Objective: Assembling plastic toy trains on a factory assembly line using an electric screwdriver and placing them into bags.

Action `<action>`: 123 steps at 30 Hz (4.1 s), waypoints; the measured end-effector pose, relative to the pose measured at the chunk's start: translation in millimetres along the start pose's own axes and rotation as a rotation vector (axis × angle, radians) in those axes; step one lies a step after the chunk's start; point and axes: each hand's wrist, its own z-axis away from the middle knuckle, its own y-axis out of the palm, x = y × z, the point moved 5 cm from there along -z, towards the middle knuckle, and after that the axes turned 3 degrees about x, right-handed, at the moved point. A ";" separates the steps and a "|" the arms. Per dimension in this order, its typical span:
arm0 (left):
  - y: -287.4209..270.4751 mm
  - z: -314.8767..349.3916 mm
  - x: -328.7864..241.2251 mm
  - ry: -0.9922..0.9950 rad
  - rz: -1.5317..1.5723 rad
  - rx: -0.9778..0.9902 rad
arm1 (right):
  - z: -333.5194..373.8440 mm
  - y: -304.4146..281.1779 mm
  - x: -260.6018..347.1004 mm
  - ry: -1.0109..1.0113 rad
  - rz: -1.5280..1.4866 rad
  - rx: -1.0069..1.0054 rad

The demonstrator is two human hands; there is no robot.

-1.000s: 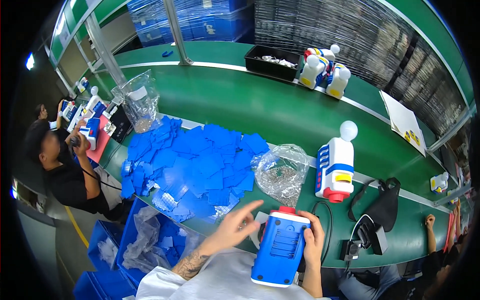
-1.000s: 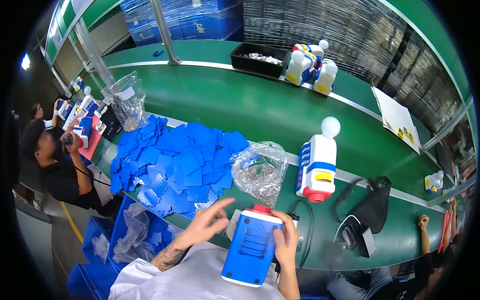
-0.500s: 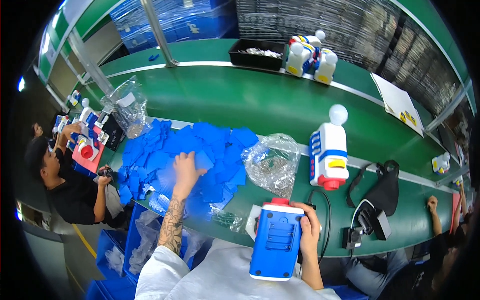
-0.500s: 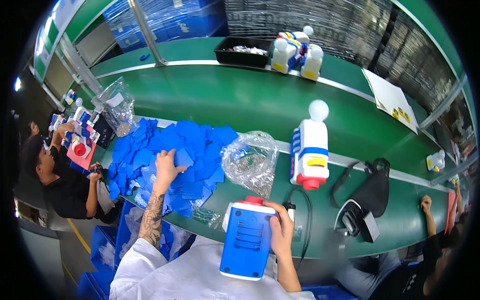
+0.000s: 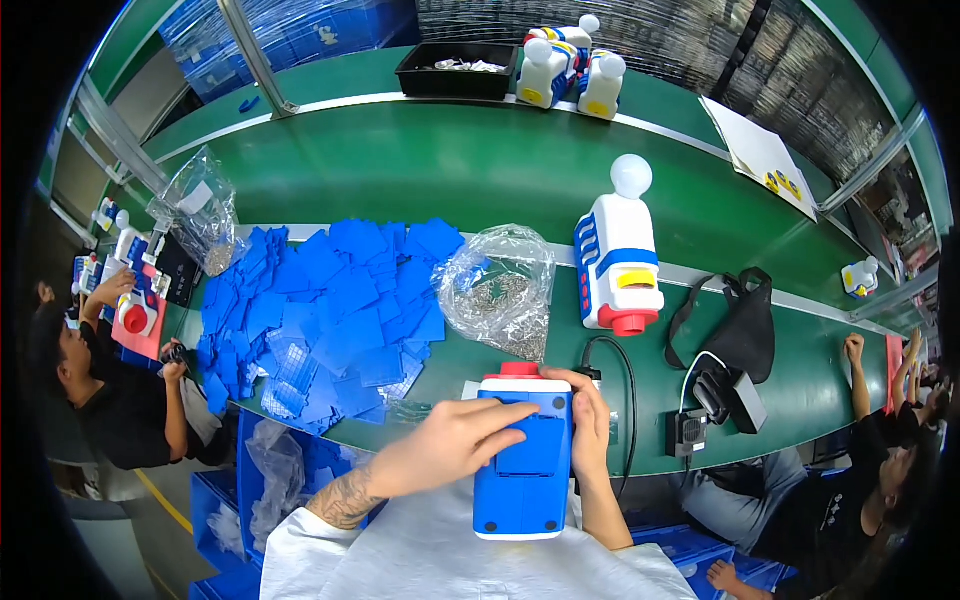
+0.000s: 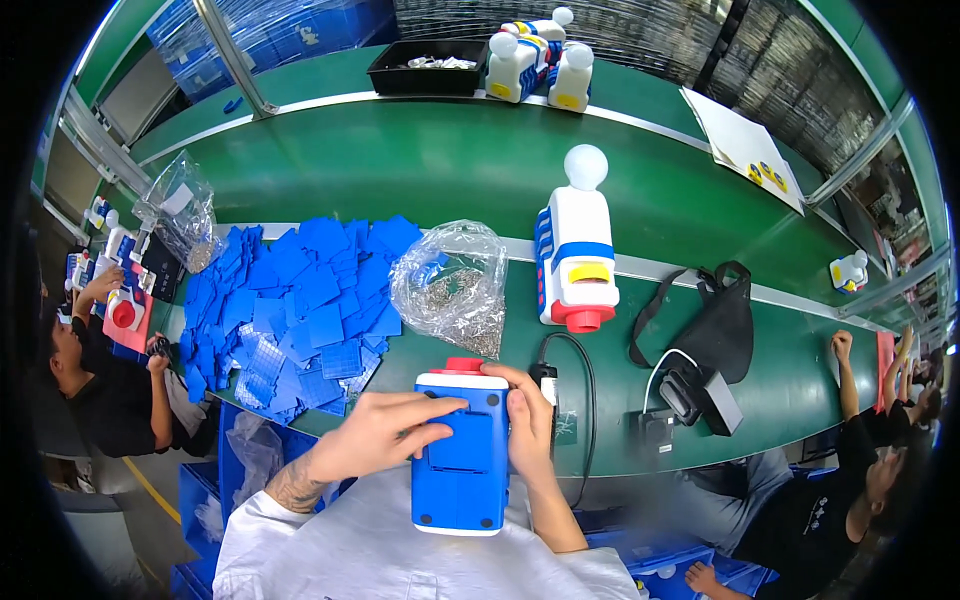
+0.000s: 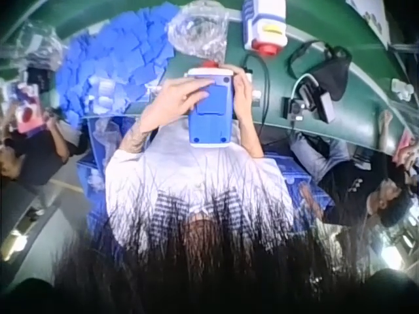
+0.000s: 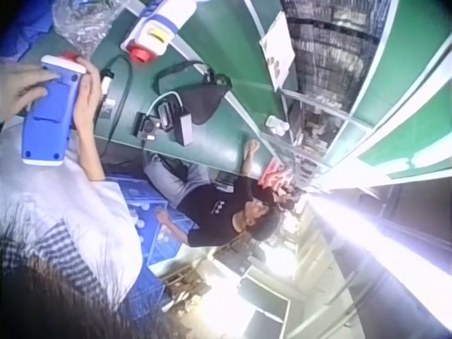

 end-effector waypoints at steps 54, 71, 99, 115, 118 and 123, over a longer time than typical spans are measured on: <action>3.4 -98.1 184.5 -0.169 -0.745 -0.137 | 13.6 -89.8 -45.3 0.401 0.798 -0.133; -21.6 -69.4 115.5 -0.023 -0.094 -0.521 | 52.7 -85.4 -76.5 0.619 -0.414 -0.538; 7.1 10.1 12.6 0.076 0.367 -0.431 | 15.5 -6.0 166.7 -0.878 -0.739 -0.142; 1.5 10.4 0.5 0.161 0.189 -0.385 | 10.3 12.9 156.1 -0.786 -0.477 -0.191; 6.1 8.5 -3.2 0.202 0.066 -0.381 | 7.4 22.8 161.1 -0.782 -0.358 -0.176; 14.5 7.7 -0.1 0.114 -0.023 -0.342 | 1.2 32.4 157.2 -0.722 -0.200 -0.105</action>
